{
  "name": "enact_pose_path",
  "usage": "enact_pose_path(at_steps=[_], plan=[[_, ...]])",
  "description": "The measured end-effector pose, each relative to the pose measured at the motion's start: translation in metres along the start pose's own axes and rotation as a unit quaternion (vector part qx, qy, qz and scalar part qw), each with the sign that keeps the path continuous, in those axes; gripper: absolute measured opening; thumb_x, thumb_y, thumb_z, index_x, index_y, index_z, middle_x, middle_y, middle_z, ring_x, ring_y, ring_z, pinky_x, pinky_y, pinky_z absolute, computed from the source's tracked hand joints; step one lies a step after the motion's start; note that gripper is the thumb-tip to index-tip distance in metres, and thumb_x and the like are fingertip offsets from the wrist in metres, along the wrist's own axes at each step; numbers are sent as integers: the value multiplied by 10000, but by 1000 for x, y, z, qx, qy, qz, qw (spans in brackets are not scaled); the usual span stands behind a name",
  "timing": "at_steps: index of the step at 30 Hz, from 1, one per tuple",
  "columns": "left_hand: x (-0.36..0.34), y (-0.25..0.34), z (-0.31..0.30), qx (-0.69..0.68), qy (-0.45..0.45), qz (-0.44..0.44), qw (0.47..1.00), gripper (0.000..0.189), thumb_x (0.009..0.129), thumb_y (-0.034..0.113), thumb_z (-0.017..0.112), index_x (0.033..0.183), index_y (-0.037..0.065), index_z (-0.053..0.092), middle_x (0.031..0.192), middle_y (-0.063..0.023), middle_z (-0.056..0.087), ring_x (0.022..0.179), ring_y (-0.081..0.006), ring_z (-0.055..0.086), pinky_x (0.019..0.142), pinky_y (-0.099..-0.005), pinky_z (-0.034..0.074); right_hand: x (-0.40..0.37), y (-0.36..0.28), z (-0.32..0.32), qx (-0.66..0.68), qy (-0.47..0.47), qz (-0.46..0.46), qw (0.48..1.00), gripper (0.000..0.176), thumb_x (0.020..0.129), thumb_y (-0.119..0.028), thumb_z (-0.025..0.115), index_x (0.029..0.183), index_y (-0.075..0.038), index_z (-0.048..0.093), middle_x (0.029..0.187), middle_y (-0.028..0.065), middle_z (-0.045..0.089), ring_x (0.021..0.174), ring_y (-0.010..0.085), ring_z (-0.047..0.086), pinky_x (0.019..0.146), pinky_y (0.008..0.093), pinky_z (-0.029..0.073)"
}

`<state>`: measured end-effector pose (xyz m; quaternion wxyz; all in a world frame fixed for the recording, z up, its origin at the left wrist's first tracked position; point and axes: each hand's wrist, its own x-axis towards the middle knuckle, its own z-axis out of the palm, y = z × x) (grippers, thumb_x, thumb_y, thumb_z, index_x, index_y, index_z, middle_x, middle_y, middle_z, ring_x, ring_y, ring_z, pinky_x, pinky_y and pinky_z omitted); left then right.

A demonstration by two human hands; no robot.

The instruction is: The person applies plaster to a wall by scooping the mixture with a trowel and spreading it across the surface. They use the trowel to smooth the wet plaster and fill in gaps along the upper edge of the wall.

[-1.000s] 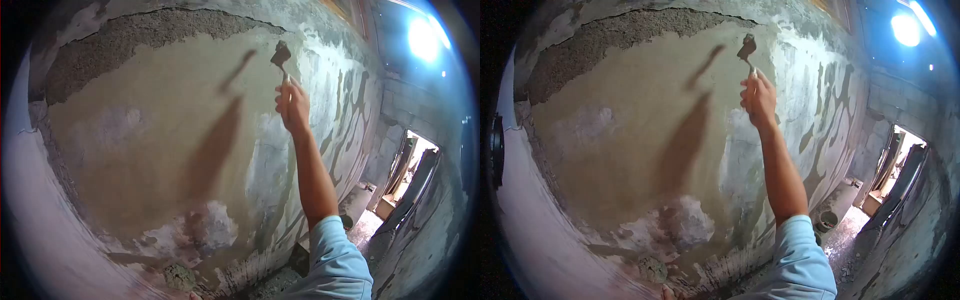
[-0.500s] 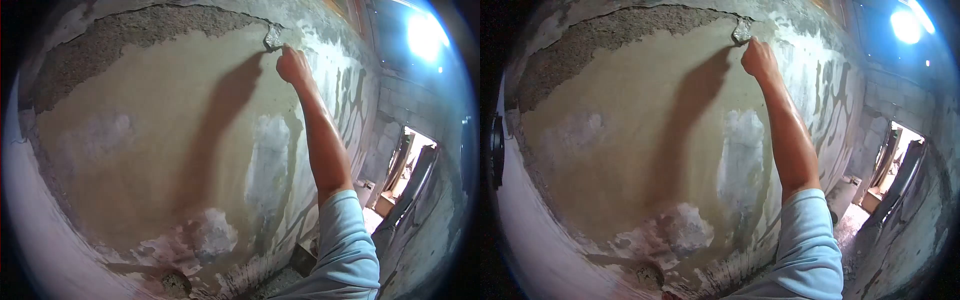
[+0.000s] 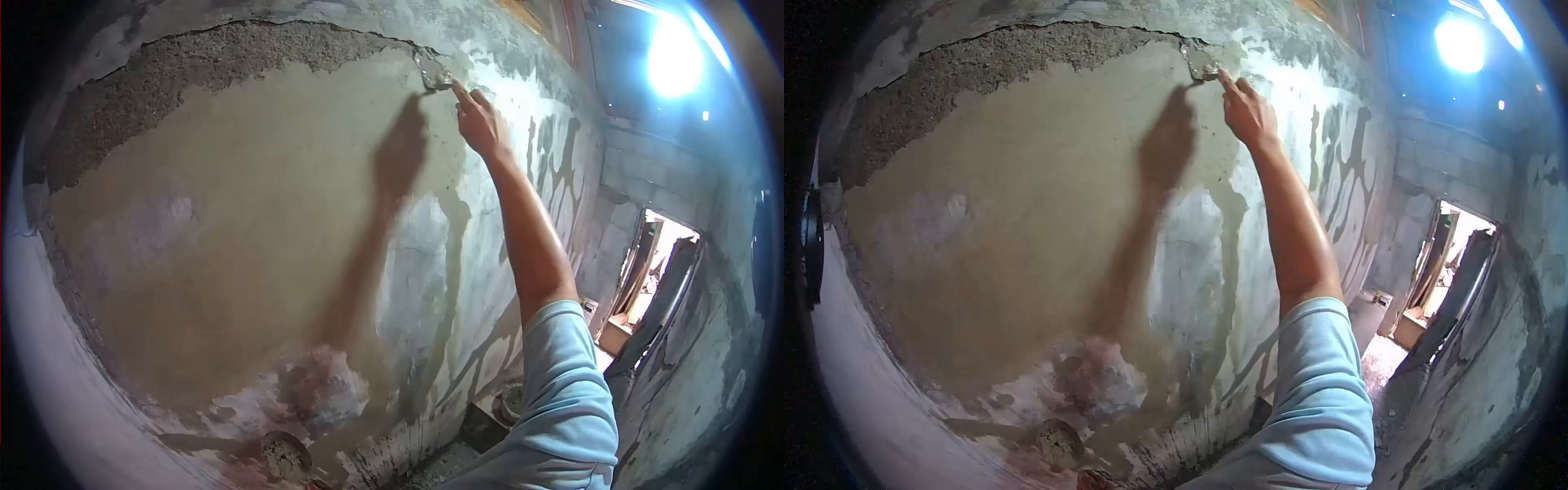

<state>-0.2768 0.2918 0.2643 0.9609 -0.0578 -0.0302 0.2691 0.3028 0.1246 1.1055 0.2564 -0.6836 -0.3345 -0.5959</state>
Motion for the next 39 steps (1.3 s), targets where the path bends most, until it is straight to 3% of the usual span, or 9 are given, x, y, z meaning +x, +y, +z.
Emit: enact_pose_path(at_steps=[12,19,23,26,27,30,34,36,39], plan=[[5,-61,91,132,133,73,980,324,1106,234,429,857,40,496,742,-109,436,573,-252,385,575,-431,429,11,38,16,42,9,-15,999,502,966,-194,568,1467,-194,552,1092,190,687,999,411,680,880,503,556],[8,-15,13,18,-14,-10,1000,328,1110,228,422,842,44,470,732,-101,390,557,-238,338,573,-444,390,-9,19,-2,67,-43,75,994,451,936,-138,520,1372,-54,598,1134,282,701,1006,440,693,904,508,553],[18,18,-33,-129,-198,-174,956,332,1112,224,418,834,47,455,726,-97,363,547,-231,311,572,-451,368,1,10,-2,95,32,58,993,360,931,-194,541,1199,-1,684,1097,271,708,989,453,686,890,511,547],[11,42,-57,-208,-190,-231,931,330,1120,241,398,875,35,476,729,-105,369,547,-235,330,575,-450,389,8,-31,-6,103,0,70,992,450,955,-289,557,1296,-18,671,1125,297,693,1073,484,657,974,502,521],[-10,47,-58,-253,-67,-143,955,333,1124,250,388,896,29,489,731,-109,375,548,-239,343,576,-449,403,12,-42,-5,116,-8,75,990,430,938,-255,562,1277,-15,673,1115,300,693,1065,491,657,963,513,523],[-12,49,-71,-247,-156,-81,953,387,1137,317,341,937,28,505,780,-143,450,544,-245,344,585,-434,421,15,-68,3,126,-32,83,988,394,905,-181,562,1240,-7,674,1084,311,692,1037,500,661,932,533,529],[-18,53,-59,-141,-253,-217,932,514,1089,533,417,1060,47,583,828,-129,547,560,-246,413,545,-434,425,14,-91,-8,115,-36,77,990,334,884,-140,557,1162,13,662,990,332,692,952,510,676,868,562,545],[-27,47,-37,55,-19,-2,998,522,1062,568,455,1210,77,547,844,-110,566,600,-249,467,548,-434,436,8,-92,-5,120,-4,54,991,315,887,-129,555,1156,3,654,928,344,691,916,526,679,849,582,547],[-28,-3,72,460,376,85,800,649,1022,622,513,1434,121,494,869,-81,595,660,-252,549,551,-434,454,-13,-99,-25,140,-28,22,990,296,894,-116,538,1138,8,650,929,356,683,939,530,673,862,585,543]])
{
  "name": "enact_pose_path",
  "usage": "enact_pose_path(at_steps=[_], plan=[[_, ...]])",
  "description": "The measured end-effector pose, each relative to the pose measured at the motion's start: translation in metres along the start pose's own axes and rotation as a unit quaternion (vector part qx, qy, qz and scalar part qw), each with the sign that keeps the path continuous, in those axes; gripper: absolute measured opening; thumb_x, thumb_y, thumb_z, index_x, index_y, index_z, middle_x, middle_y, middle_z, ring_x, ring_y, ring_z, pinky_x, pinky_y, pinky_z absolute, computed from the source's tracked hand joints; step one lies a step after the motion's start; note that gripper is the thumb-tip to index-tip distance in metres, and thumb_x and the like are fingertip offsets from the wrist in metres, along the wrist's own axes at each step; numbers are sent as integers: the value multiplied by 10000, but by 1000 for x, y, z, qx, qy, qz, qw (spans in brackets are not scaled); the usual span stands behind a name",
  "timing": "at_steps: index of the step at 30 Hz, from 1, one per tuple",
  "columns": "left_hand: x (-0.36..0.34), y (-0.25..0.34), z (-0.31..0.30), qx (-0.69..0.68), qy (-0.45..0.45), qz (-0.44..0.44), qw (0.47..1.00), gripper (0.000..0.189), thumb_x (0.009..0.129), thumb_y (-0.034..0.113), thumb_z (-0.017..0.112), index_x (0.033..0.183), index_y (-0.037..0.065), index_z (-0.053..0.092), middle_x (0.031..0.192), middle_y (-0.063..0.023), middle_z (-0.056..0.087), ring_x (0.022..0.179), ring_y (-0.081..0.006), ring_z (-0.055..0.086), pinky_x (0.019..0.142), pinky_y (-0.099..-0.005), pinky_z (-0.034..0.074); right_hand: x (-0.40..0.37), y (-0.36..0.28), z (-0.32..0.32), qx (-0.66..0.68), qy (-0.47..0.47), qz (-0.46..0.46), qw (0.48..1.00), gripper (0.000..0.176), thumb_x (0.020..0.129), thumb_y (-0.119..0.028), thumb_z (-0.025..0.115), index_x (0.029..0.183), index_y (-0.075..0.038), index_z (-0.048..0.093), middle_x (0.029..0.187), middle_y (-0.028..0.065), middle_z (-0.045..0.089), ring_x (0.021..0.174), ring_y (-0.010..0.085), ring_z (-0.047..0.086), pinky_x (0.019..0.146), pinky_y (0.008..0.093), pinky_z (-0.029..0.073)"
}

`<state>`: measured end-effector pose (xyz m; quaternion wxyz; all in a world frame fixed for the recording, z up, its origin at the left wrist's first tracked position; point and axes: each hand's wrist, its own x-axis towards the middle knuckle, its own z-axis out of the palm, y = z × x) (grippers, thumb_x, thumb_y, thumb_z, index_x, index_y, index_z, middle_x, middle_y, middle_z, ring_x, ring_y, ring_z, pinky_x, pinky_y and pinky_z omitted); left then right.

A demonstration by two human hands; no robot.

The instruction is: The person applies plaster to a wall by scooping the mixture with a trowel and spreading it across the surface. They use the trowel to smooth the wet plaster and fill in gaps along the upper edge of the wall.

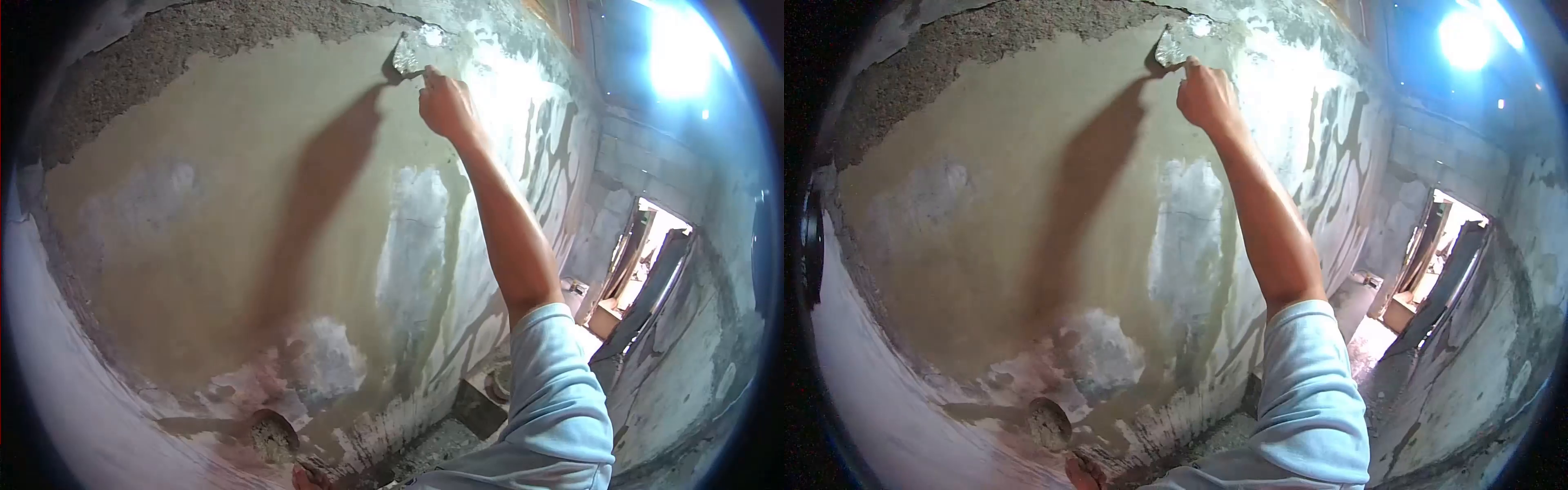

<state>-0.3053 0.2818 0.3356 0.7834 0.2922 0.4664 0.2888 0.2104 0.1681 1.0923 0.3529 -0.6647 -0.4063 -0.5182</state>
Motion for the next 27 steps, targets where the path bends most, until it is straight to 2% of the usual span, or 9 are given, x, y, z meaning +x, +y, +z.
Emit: enact_pose_path(at_steps=[1,4,5,6,9,12,16,18,27], plan=[[-26,3,15,-8,-89,122,989,694,1014,632,522,1498,138,455,882,-76,602,682,-250,570,557,-435,466,-3,7,-3,-17,-61,12,998,418,928,-172,565,1305,-15,653,1086,299,697,1037,461,679,912,501,532],[-90,43,79,-53,22,91,994,524,1022,586,546,1332,163,569,795,-46,553,606,-218,518,509,-409,455,-47,17,-19,118,-35,2,992,406,943,-193,635,1315,-33,665,1102,268,713,1050,423,695,905,438,542],[-161,96,136,-83,87,3,993,350,1065,512,507,1131,186,613,731,-22,521,545,-208,476,433,-373,403,-71,13,-25,140,-46,0,989,443,933,-191,705,1349,-49,652,1117,248,723,1029,401,708,908,392,539],[-138,82,117,-235,-44,-46,970,318,1098,442,464,934,186,556,645,-3,464,463,-195,430,371,-344,341,-100,11,-26,147,-42,-2,988,410,934,-144,720,1330,-53,666,1038,191,755,854,302,737,781,362,562],[-165,90,141,-82,-19,85,993,423,1085,499,421,860,144,472,531,1,368,362,-137,350,310,-309,273,-199,-21,-37,386,-159,155,896,272,975,-87,696,1217,-29,587,701,62,659,551,111,597,503,288,466],[-162,88,127,-6,-70,91,993,448,1081,515,413,830,149,473,550,4,406,385,-126,376,320,-297,274,-295,-43,-37,304,-200,101,926,245,998,-64,641,1228,-10,575,694,50,641,558,121,576,553,265,457],[-182,101,142,3,-62,82,995,445,1102,483,402,826,143,475,555,30,405,375,-91,348,338,-275,269,-410,-104,-39,541,-357,311,695,363,1019,-54,585,1362,62,554,766,14,578,637,55,527,579,229,432],[-188,93,134,-30,-76,66,994,406,1099,455,439,873,121,484,579,20,412,394,-76,360,349,-262,283,-451,-130,-43,465,-470,222,717,315,1030,-97,589,1314,35,624,785,3,600,650,61,547,578,234,430],[-194,99,121,6,-46,63,997,305,1100,382,458,1004,97,506,650,23,445,451,-70,386,386,-243,312,-500,-147,-18,532,-661,299,436,241,1082,-194,515,1009,-9,650,743,-9,592,562,56,502,497,250,406]])
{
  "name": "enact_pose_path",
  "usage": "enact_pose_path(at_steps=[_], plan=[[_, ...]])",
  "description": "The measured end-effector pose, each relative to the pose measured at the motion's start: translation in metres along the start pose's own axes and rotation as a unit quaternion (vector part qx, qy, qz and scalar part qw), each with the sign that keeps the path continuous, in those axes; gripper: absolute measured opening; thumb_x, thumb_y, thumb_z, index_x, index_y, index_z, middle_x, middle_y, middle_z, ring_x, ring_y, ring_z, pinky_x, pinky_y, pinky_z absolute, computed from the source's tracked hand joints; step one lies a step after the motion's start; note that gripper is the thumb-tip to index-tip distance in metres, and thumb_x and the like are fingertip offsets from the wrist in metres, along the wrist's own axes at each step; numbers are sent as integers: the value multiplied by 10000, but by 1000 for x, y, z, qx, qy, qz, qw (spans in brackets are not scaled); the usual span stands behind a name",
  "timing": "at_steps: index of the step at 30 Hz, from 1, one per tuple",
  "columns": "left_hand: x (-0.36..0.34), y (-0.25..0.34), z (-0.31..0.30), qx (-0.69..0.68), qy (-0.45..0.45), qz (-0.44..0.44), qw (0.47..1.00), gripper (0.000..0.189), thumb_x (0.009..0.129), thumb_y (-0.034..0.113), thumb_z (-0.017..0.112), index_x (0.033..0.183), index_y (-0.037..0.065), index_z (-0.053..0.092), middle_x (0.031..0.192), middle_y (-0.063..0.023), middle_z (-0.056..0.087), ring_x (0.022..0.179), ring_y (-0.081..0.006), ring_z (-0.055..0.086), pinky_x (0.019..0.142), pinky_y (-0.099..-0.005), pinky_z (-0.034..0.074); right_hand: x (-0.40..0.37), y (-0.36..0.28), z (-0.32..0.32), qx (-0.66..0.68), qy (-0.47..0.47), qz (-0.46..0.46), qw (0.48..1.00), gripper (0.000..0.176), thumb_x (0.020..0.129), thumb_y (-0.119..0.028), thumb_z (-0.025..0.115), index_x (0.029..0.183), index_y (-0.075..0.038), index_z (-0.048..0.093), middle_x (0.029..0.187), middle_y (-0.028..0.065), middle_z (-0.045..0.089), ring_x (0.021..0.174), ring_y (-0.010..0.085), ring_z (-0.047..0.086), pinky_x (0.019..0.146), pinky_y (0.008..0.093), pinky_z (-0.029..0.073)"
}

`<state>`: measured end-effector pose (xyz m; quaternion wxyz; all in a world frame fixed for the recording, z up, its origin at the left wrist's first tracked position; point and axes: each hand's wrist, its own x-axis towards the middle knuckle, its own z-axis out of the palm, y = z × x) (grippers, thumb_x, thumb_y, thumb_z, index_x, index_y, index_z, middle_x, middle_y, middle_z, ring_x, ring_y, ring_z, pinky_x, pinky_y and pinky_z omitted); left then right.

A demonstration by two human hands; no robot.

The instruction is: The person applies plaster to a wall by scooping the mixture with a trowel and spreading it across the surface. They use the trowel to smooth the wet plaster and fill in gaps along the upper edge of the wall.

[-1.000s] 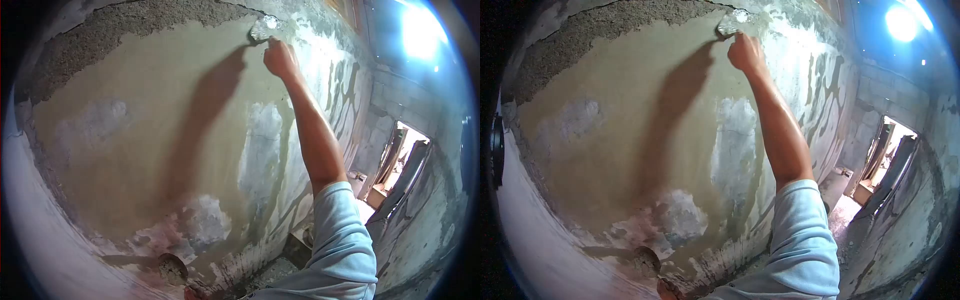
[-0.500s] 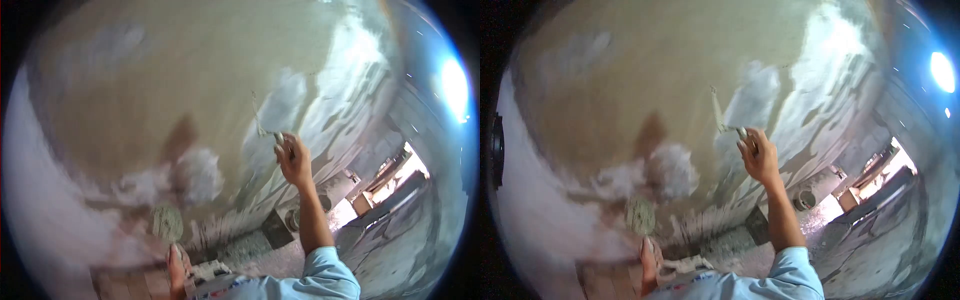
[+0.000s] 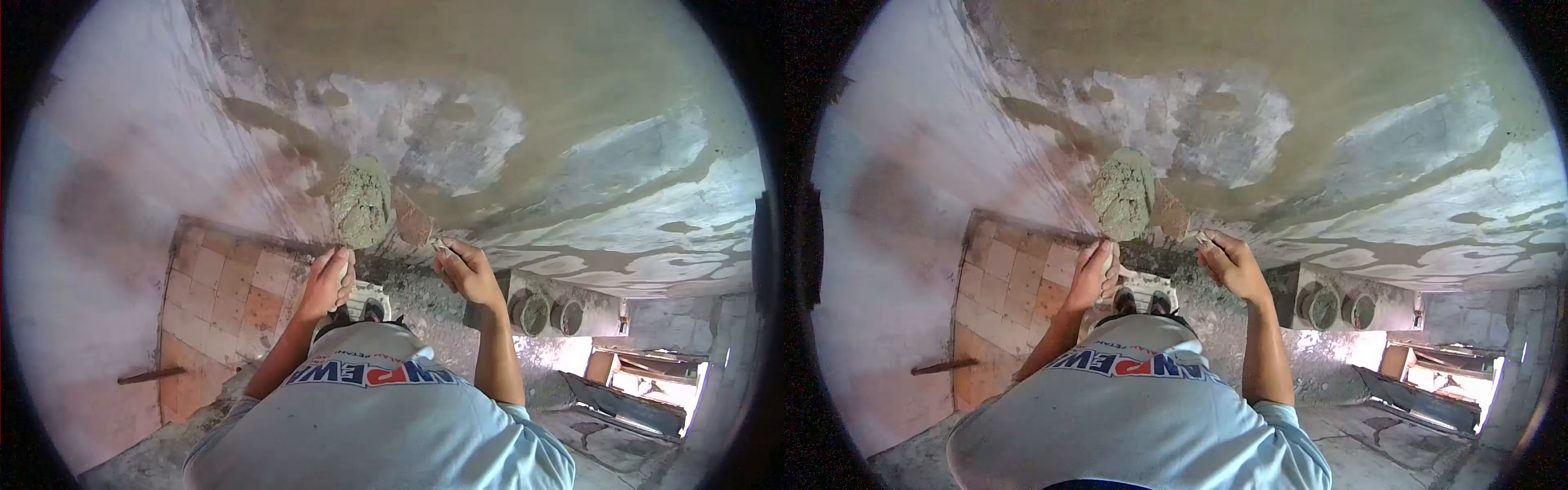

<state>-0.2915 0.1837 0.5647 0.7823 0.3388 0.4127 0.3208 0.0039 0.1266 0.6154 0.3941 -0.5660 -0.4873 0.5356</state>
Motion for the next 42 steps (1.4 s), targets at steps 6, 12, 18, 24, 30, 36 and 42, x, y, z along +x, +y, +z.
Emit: enact_pose_path(at_steps=[6,12,18,24,30,36,42], plan=[[2,-1,3,-33,30,27,999,297,1100,380,455,999,105,506,649,22,456,425,-77,380,380,-259,318,-4,32,33,96,7,35,995,242,1078,-191,524,949,-21,638,626,-16,536,478,58,471,441,246,364],[10,1,0,-17,35,47,998,282,1092,378,467,1004,112,502,647,23,451,427,-81,377,381,-272,317,0,40,74,233,-24,55,971,231,1082,-176,504,1073,3,650,695,38,604,493,101,526,426,258,405],[18,3,-6,28,32,45,998,228,1089,321,463,990,120,505,636,31,437,428,-86,376,384,-277,310,14,52,87,379,-60,79,920,406,1085,-239,489,1401,0,580,846,83,633,485,126,497,410,257,394],[18,4,-19,16,-6,35,999,255,1091,343,467,999,112,523,643,31,452,439,-84,387,393,-275,311,13,58,93,417,-68,64,904,450,1075,-287,507,1401,16,572,808,92,604,499,128,491,413,253,385],[20,-11,-45,32,-43,43,998,336,1094,418,469,914,138,518,577,22,421,419,-98,385,382,-280,313,7,7,90,460,-18,-65,885,517,1050,-297,508,1450,30,504,815,96,601,565,138,525,429,244,403],[27,-13,-48,-144,2,-89,986,366,1107,438,439,879,164,523,603,-11,451,419,-177,422,345,-337,336,-27,-126,3,378,123,-290,871,623,944,-273,484,1501,1,440,902,102,584,579,153,522,440,285,418],[11,-4,-30,-161,11,-56,985,367,1103,404,476,830,162,502,580,-8,396,399,-148,336,375,-318,296,-75,-284,-143,247,341,-480,769,434,1017,-263,488,1398,-69,562,957,52,621,678,156,589,509,288,483]])
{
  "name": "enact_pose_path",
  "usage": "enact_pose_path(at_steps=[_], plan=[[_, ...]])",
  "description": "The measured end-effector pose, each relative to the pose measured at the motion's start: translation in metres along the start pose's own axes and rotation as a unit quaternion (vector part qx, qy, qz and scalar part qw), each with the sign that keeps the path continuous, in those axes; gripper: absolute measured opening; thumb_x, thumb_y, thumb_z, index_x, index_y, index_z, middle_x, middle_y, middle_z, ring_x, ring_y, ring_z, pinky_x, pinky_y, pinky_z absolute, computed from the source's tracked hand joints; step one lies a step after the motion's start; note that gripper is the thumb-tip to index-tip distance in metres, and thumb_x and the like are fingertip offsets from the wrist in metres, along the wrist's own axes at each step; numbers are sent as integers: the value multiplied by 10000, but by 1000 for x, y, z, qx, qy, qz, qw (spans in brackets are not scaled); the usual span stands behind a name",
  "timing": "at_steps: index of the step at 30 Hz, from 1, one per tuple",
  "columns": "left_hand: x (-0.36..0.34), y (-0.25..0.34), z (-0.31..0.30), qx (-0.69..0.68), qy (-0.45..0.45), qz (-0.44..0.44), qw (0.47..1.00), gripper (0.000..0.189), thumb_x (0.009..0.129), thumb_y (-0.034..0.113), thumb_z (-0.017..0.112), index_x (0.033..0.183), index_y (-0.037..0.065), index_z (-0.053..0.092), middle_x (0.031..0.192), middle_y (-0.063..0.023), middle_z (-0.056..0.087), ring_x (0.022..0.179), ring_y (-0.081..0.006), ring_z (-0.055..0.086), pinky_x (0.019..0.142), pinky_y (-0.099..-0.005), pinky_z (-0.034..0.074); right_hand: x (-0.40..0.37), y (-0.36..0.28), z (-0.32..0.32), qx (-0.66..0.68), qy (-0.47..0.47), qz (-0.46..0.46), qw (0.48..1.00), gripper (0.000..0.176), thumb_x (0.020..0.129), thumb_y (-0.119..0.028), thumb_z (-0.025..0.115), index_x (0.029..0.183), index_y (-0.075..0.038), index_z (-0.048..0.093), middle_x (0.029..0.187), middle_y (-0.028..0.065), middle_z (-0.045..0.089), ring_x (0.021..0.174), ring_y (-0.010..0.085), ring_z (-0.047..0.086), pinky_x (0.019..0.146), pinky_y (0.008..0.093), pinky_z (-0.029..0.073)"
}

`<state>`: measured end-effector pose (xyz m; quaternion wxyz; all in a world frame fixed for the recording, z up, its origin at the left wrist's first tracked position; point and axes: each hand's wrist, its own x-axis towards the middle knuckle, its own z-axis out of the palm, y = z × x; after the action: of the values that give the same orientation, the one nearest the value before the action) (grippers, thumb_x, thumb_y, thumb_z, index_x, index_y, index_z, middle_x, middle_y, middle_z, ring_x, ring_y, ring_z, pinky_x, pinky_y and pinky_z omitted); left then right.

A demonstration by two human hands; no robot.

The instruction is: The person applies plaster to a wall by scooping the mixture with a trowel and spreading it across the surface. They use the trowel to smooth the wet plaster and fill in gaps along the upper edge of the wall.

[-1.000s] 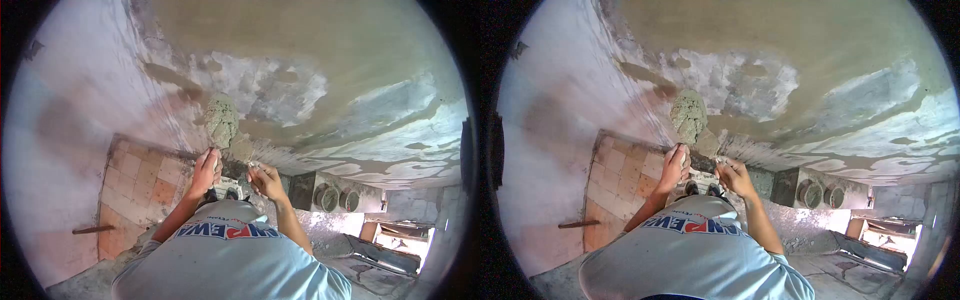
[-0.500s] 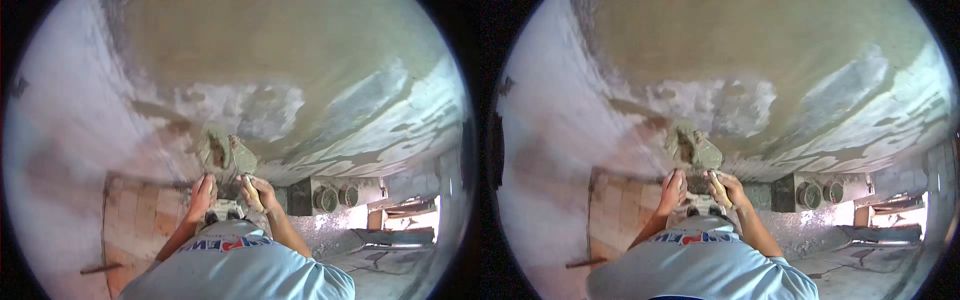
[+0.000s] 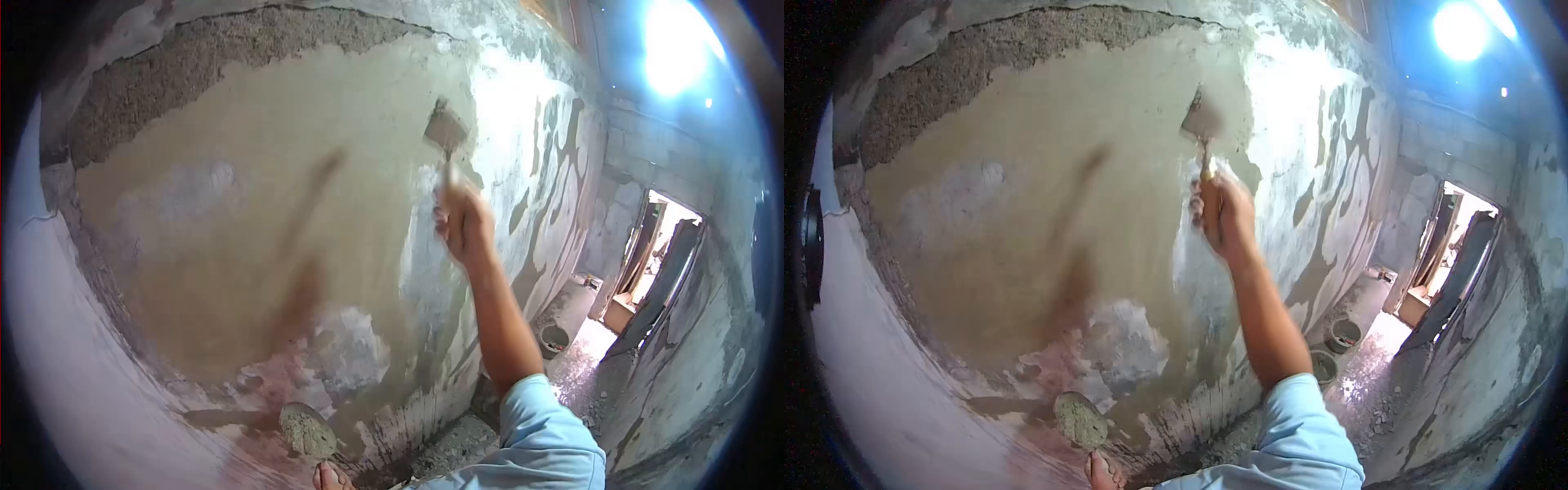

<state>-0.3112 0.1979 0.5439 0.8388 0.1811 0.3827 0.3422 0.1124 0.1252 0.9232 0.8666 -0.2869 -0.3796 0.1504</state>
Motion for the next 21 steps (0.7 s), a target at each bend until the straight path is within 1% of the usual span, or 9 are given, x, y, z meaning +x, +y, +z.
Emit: enact_pose_path(at_steps=[3,4,7,10,14,18,19,20,21], plan=[[27,-18,-23,101,-41,157,982,336,1099,380,497,857,148,515,585,-11,400,420,-144,318,404,-333,287,75,-57,19,-190,43,-129,972,285,1019,-226,525,1178,-23,647,975,78,640,709,177,616,566,311,517],[23,-14,-32,159,-107,146,971,285,1094,377,509,1023,125,622,618,-22,447,477,-156,369,480,-368,351,101,-73,21,-167,47,-100,980,243,1012,-204,538,1110,-11,649,944,87,633,697,179,597,561,315,499],[99,-50,-117,237,-224,270,906,307,1091,369,516,1230,129,647,653,-28,498,526,-173,421,586,-390,437,158,-103,35,-251,62,-106,960,211,994,-168,552,952,31,611,871,115,615,628,171,559,504,315,453],[79,-44,-91,107,-136,152,973,336,1100,367,482,1258,113,634,730,-51,526,562,-193,446,581,-401,444,174,-115,56,-357,84,-126,922,228,987,-163,544,932,42,625,796,121,618,573,181,571,481,318,452],[83,-46,-91,-37,-137,99,985,375,1111,364,436,1296,92,617,833,-81,563,611,-220,479,573,-416,453,195,-112,74,-447,105,-148,876,277,957,-123,549,861,112,658,717,178,656,545,264,664,460,360,523],[101,-52,-114,-205,-230,60,949,415,1123,362,390,1333,71,599,937,-112,600,659,-247,512,566,-431,463,192,-103,101,-552,133,-168,806,260,894,-100,562,873,104,721,821,247,736,664,331,755,597,405,605],[105,-55,-120,-248,-271,45,929,425,1126,361,379,1343,65,595,963,-119,610,671,-253,520,564,-435,465,187,-99,108,-585,138,-174,780,255,885,-102,567,883,95,728,835,248,743,668,332,755,630,412,612],[105,-56,-118,-286,-309,30,906,436,1129,360,367,1352,60,591,988,-127,619,683,-260,528,562,-439,468,190,-94,115,-667,156,-209,698,252,880,-135,590,899,64,743,885,252,752,741,332,763,767,411,615],[104,-59,-116,-314,-369,6,875,441,1128,364,368,1384,66,569,1046,-144,619,722,-278,551,579,-444,487,189,-91,118,-672,144,-198,699,251,882,-141,592,904,54,747,888,250,752,774,336,763,794,414,610]])
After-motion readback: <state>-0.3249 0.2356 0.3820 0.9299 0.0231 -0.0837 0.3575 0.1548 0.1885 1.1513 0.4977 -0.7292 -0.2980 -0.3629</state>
